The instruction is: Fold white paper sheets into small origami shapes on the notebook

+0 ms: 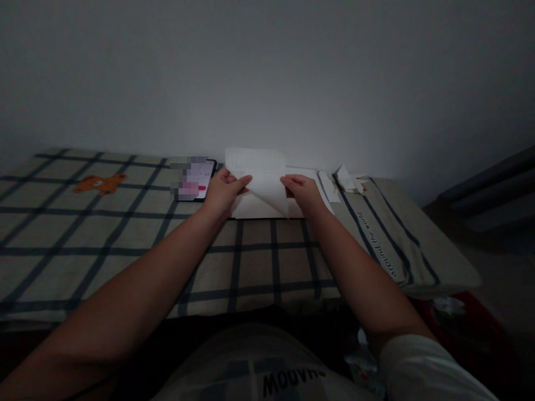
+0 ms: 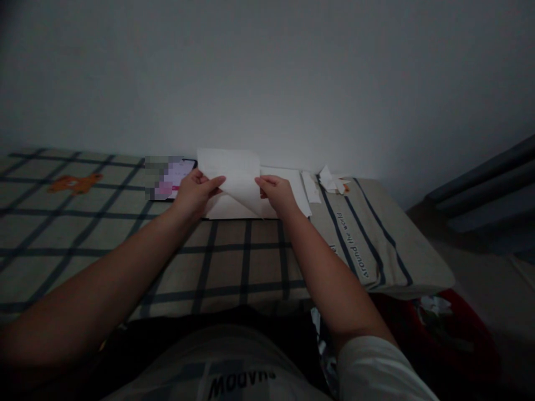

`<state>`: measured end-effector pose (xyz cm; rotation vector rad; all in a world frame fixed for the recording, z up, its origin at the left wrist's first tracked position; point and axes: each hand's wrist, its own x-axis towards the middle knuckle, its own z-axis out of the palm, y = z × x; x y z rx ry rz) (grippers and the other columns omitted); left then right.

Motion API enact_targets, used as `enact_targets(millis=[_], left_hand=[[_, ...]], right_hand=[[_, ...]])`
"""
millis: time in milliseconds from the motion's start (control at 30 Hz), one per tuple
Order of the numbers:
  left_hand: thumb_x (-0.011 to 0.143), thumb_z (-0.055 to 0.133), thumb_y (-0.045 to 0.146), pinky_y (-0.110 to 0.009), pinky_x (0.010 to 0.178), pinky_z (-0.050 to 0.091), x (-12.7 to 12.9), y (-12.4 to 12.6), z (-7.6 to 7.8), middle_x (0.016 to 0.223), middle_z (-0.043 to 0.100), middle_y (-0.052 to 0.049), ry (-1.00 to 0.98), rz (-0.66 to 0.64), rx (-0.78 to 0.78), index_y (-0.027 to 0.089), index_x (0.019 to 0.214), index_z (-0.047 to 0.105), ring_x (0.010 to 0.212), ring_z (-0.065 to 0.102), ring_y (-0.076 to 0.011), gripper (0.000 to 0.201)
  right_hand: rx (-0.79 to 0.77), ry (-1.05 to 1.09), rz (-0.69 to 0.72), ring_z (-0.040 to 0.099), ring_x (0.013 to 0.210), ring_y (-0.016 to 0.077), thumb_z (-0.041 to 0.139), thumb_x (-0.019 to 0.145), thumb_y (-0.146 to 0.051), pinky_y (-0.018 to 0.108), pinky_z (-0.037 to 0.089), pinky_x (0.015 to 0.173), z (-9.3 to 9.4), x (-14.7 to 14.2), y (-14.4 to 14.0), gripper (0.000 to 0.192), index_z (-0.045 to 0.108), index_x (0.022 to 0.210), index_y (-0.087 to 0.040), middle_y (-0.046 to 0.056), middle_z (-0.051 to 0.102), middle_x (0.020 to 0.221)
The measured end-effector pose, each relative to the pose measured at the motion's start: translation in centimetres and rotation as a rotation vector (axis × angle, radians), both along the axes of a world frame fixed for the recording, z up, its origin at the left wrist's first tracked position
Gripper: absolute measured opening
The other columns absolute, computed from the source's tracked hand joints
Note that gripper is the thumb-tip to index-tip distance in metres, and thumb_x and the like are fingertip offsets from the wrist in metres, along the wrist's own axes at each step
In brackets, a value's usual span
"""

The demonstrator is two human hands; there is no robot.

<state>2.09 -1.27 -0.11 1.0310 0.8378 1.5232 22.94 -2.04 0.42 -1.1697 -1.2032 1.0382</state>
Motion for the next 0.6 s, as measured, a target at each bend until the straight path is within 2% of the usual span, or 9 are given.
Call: enact_targets(millis=[200, 367, 467, 600], left_hand=[[0.07, 0.085, 0.02, -0.026, 0.071, 0.06, -0.08, 0.14, 0.21, 0.087, 0.076, -0.002, -0.029, -0.017, -0.086, 0.017, 0.091, 0.067, 0.074, 0.071, -0.0142, 0.028], [0.08, 0.079, 0.02, -0.023, 0.069, 0.058, 0.03, 0.47, -0.05, 0.081, 0.072, -0.002, -0.069, 0.049, -0.159, 0.016, 0.082, 0.065, 0.067, 0.065, -0.0103, 0.015], [0.081, 0.078, 0.019, -0.023, 0.07, 0.058, 0.01, 0.58, -0.21, 0.08, 0.071, -0.002, -0.092, 0.04, -0.158, 0.015, 0.082, 0.065, 0.067, 0.065, -0.0102, 0.013], [0.076, 0.086, 0.025, -0.022, 0.066, 0.058, -0.17, 0.33, 0.09, 0.08, 0.072, -0.001, -0.086, -0.059, -0.127, 0.016, 0.086, 0.068, 0.062, 0.063, -0.0088, 0.023]], right_hand=[[-0.066, 0.115, 0.034, 0.053, 0.054, 0.0095, 0.082, 0.065, -0.036, 0.027, 0.047, 0.055, 0.39, -0.28, -0.42, 0.025, 0.074, 0.079, -0.017, -0.005, 0.059, 0.059], [-0.102, 0.16, 0.047, 0.056, 0.056, 0.0102, 0.083, 0.064, -0.032, 0.028, 0.05, 0.057, 0.53, -0.55, -0.51, 0.024, 0.073, 0.08, -0.017, -0.003, 0.065, 0.063], [-0.108, 0.164, 0.044, 0.058, 0.058, 0.0109, 0.083, 0.064, -0.032, 0.028, 0.051, 0.058, 0.56, -0.57, -0.52, 0.025, 0.072, 0.08, -0.018, -0.003, 0.066, 0.064], [-0.086, 0.152, 0.04, 0.056, 0.056, 0.01, 0.084, 0.063, -0.034, 0.027, 0.049, 0.056, 0.58, -0.43, -0.52, 0.026, 0.072, 0.079, -0.018, -0.004, 0.064, 0.062]])
